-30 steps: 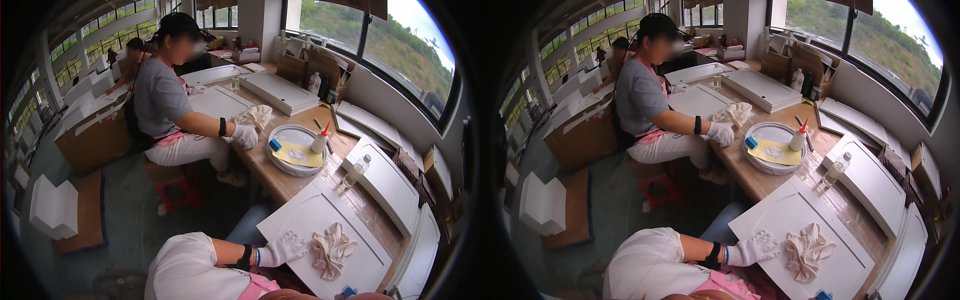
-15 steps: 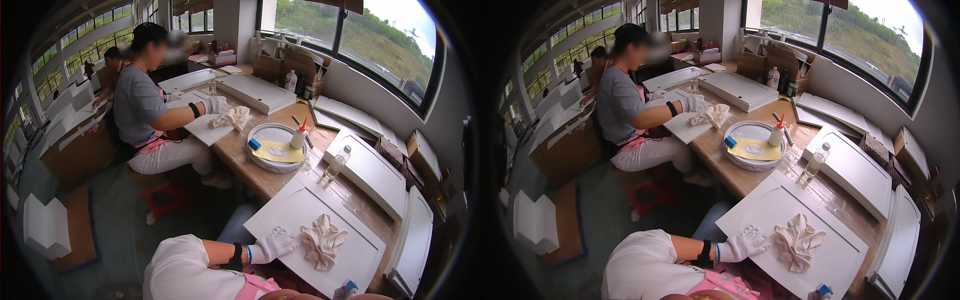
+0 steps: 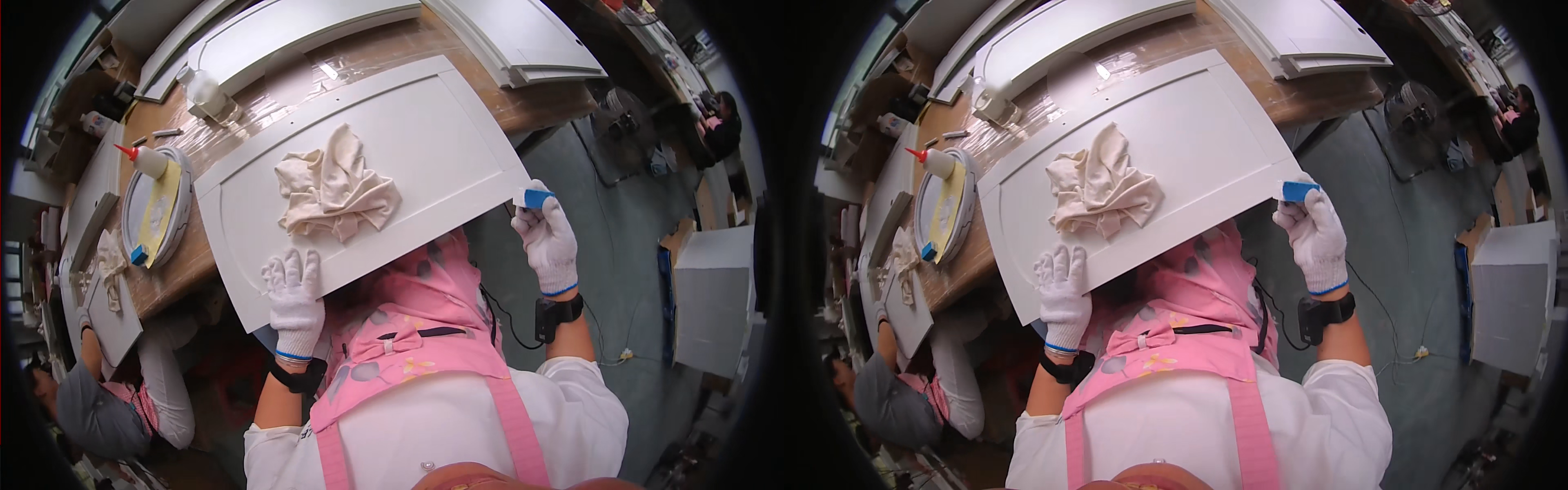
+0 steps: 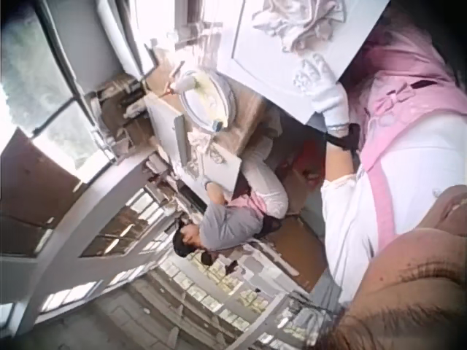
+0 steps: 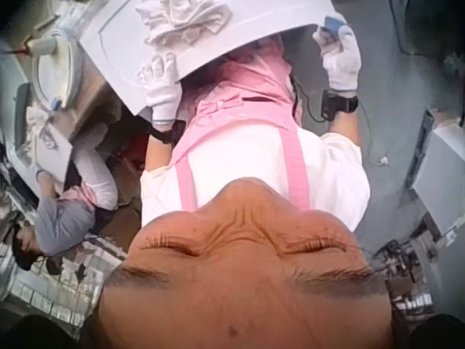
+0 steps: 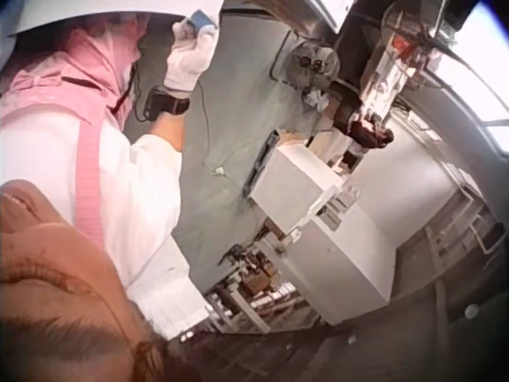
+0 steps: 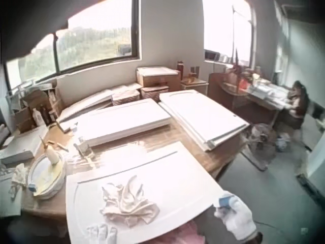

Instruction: Cleaning and finishing white cabinet doors using a cloth and a sanding block to smooth edges.

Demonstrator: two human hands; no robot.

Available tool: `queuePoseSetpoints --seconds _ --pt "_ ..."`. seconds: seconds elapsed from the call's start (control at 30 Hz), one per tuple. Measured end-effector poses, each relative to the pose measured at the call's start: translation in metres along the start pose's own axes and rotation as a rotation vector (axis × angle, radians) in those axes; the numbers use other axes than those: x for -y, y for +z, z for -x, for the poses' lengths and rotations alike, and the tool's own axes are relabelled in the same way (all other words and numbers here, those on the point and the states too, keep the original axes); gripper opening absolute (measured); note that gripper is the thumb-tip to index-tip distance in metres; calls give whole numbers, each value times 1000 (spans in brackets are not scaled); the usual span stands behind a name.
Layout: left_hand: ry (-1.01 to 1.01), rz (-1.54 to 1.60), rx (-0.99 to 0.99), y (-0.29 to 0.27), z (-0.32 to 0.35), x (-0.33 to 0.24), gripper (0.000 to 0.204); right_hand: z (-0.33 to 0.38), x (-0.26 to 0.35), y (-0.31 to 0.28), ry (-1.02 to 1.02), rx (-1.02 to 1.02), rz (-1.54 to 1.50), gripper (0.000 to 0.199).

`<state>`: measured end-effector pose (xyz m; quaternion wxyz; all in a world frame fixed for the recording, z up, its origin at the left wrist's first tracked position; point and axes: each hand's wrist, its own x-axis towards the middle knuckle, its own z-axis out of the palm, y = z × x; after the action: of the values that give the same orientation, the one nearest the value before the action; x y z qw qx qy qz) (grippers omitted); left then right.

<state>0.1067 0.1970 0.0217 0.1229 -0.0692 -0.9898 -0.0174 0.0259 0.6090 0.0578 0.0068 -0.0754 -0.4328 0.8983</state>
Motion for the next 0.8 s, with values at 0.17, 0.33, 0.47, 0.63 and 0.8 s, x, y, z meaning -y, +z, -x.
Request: queuePoseSetpoints --seconds 0.17,0.33,0.47,0.63,0.8 --pt "41 24 25 6 0 -8 69 8 11 -39 -78 -122 -11 39" --pt "60 15 1 5 2 -13 71 0 18 -44 -134 -220 56 37" --pt "32 -7 63 6 1 -11 68 -19 18 -34 -247 -249 596 41" --pt "35 -17 57 13 3 -8 68 -41 24 -33 -864 83 1680 50" --pt "44 -23 27 14 1 -6 65 -61 20 -27 -875 213 1712 52"
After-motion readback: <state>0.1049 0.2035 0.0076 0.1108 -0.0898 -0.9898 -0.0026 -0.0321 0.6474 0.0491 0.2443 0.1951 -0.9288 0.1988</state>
